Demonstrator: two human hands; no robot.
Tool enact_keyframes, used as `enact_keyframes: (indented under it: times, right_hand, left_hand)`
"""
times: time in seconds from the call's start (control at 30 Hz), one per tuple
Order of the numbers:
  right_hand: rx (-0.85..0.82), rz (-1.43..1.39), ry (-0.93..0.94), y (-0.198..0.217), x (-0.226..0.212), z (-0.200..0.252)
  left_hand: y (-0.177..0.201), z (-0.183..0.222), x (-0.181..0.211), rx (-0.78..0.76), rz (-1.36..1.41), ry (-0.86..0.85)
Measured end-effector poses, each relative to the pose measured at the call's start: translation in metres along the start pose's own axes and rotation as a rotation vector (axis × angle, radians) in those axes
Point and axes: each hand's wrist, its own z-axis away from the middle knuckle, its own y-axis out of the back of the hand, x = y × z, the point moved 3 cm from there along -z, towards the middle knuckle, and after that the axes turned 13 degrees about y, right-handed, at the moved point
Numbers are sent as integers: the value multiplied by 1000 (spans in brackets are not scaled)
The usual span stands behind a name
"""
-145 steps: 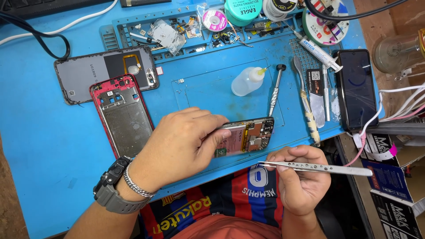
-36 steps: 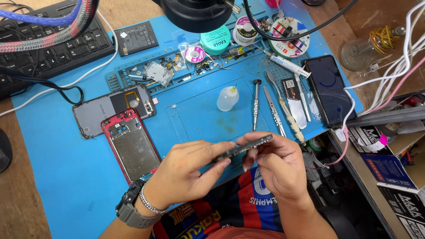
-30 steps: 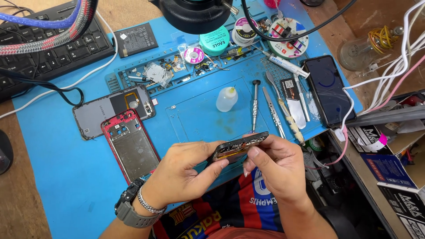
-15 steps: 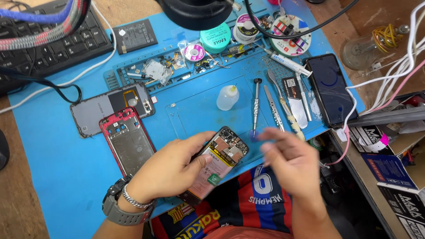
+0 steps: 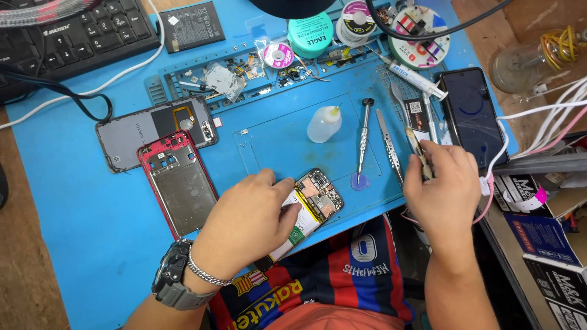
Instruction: A technician uses tweezers and liquid flux to inspect and repair a mobile phone circuit board at a workbench.
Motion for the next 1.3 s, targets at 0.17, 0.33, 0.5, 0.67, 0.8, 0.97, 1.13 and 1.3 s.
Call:
enact_keyframes:
  times: [0.17,0.33,0.5,0.67,0.8,0.97,1.13,1.3]
  right_hand:
    - [14,-54,13,2,-13,-12]
    - [24,-407,117,11,-66,-69]
    - [-220,-699,-167,-31,-83,-102]
    - [-38,-631,88,7,-75,-91]
    - [-21,-474,358,30,-46,-46]
    - [-117,-341,343,40,-34,1]
    - [-98,-332,330,44,-36,12]
    - [-127,-319,335,43,-38,17]
  left_hand:
    - [-1,1,0,40,-36,-33]
    - [-4,0,0,76,-105,-81]
    - [-2,-3,-4,82,-125,-68]
    - [-3,-3,-4,80,-103,-96]
    - [-2,-2,-2,85,-78,-118]
    - [-7,-3,0,71,-117,-125]
    - [-7,-4,0,67,-134,-129]
    - [-6,-4,1,70,-131,-125]
